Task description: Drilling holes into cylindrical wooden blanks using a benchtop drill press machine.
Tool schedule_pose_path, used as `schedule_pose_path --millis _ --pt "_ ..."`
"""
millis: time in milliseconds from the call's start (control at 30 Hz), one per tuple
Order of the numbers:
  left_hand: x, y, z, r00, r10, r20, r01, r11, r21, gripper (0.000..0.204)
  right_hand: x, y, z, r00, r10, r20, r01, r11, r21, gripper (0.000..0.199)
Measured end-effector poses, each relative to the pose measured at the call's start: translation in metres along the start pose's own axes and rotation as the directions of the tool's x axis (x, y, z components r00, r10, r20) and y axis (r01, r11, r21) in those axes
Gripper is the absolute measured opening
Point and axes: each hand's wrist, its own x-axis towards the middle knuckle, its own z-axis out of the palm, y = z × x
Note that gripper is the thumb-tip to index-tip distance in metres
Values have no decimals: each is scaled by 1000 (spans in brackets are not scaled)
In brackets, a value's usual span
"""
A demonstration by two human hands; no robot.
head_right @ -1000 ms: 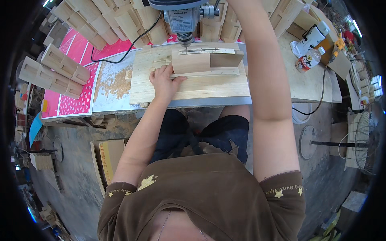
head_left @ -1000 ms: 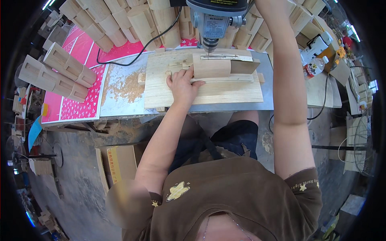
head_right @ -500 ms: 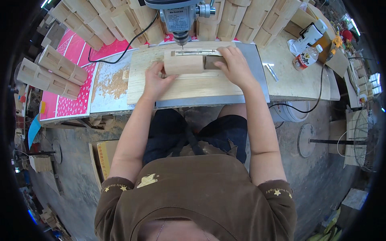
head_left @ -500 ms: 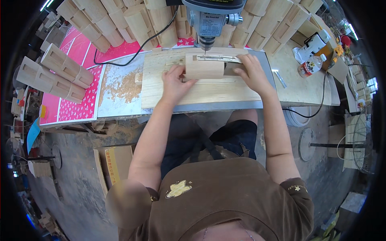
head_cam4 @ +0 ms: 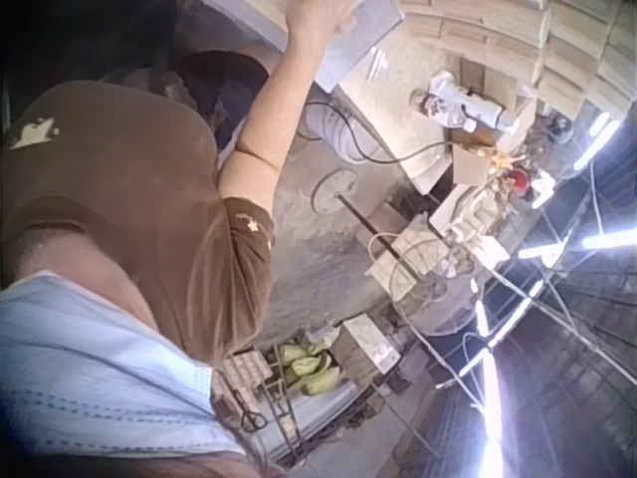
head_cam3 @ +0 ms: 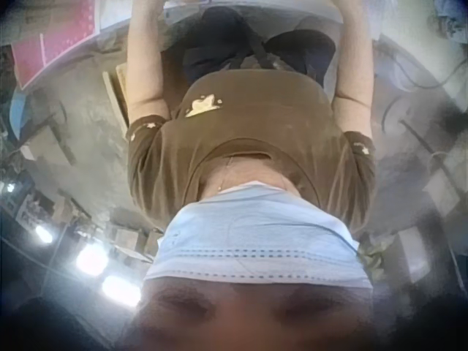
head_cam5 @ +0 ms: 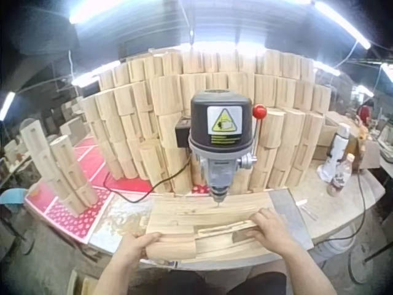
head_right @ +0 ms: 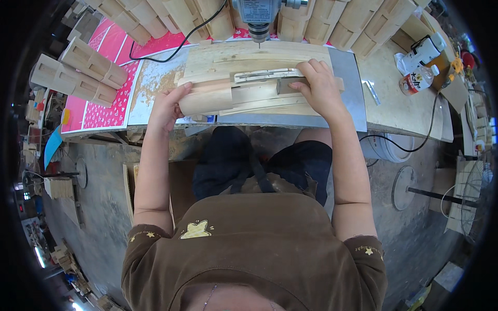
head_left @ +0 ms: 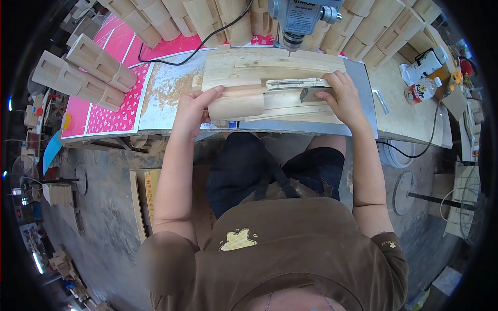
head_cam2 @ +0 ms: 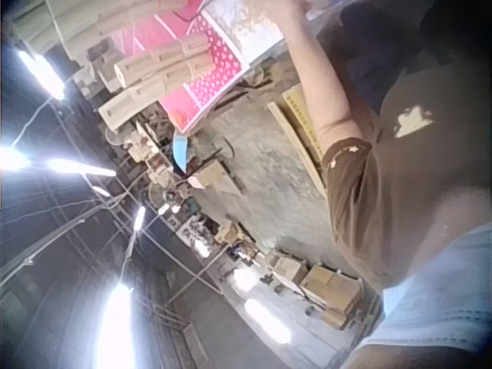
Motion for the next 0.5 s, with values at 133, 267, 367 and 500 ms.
schedule_pose_path --millis 133,267,367,500 --pt "9 -8 11 999 -52 1 52 998 -34 41 0 -1 -1 1000 20 -16 -20 1000 -14 29" --pt "16 -7 40 996 -94 -2 93 994 -52 48 -2 -1 -2 1000 18 -25 -19 999 -27 29" --pt "23 -8 64 984 -112 139 105 993 57 49 -2 -2 -1 999 0 -35 -2 998 -58 30" --pt "26 -20 81 967 -69 244 88 994 -71 54 -7 3 1 996 25 -80 -30 998 -62 31"
